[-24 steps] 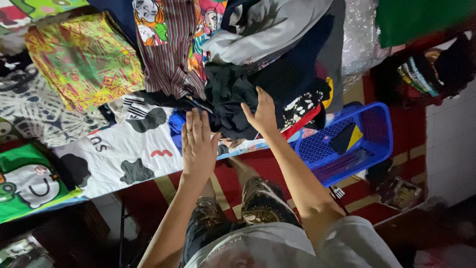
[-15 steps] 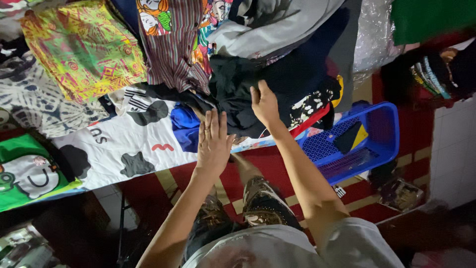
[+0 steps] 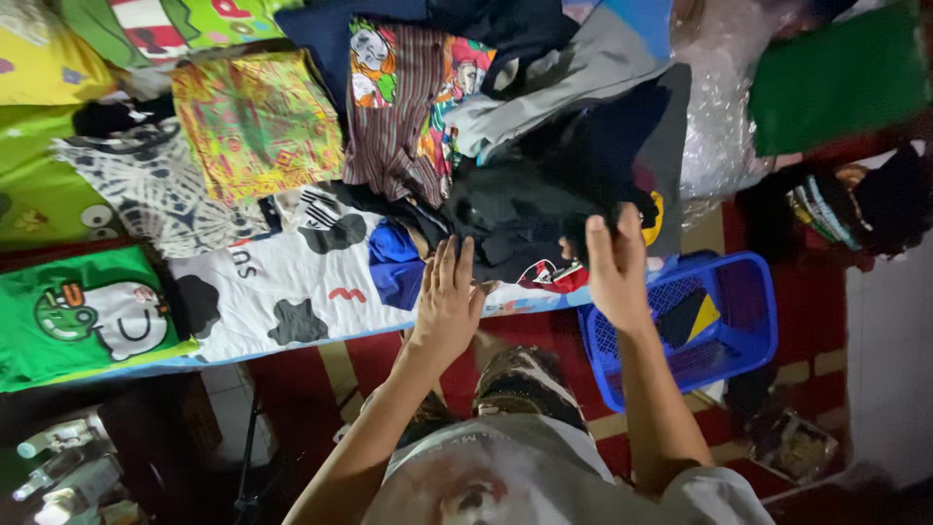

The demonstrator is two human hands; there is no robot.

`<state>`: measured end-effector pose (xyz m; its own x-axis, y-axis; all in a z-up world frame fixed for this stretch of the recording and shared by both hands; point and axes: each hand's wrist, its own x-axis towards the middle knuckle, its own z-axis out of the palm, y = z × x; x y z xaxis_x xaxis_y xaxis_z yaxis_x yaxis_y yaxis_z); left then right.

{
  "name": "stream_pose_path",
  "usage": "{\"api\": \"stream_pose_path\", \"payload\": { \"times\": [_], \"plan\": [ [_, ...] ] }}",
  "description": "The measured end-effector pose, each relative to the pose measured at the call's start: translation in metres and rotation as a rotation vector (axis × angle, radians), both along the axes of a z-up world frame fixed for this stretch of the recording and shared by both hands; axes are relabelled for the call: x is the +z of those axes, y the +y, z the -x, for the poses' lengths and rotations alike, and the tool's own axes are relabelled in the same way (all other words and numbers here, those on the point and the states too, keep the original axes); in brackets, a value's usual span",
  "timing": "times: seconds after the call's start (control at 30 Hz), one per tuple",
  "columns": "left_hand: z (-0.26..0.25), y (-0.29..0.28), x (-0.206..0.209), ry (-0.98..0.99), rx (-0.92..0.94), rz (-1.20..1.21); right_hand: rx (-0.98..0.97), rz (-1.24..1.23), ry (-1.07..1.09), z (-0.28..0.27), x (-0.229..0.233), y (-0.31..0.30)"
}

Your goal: The person folds several t-shirts one by one on a table. They smooth each shirt, fold the sides inward, fold the bottom up, and then fold the top down to create a compact stack. The folded shirts are placed on the left side of the table.

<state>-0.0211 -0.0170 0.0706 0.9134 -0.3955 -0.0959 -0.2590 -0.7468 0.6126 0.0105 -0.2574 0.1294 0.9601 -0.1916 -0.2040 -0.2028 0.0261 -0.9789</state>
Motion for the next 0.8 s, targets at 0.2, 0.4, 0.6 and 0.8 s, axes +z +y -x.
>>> {"api": "stream_pose_path", "payload": {
  "times": [0.2, 0.4, 0.6, 0.8],
  "plan": [
    [-0.011, -0.008, 0.039, 0.029, 0.070, 0.234, -0.044, 0.364, 0.094, 0.015, 0.057, -0.002],
    [-0.020, -0.032, 0.050, -0.057, 0.074, 0.340, -0.035, -0.081, -0.101, 0.032, 0.112, 0.021],
    [-0.031, -0.040, 0.035, -0.095, 0.172, 0.502, -0.167, -0.242, -0.183, 0.051, 0.152, 0.028],
    [-0.028, -0.025, 0.056, 0.172, 0.323, 0.917, -0.137, 0.181, -0.233, 0.049, 0.126, 0.010]
  ]
}}
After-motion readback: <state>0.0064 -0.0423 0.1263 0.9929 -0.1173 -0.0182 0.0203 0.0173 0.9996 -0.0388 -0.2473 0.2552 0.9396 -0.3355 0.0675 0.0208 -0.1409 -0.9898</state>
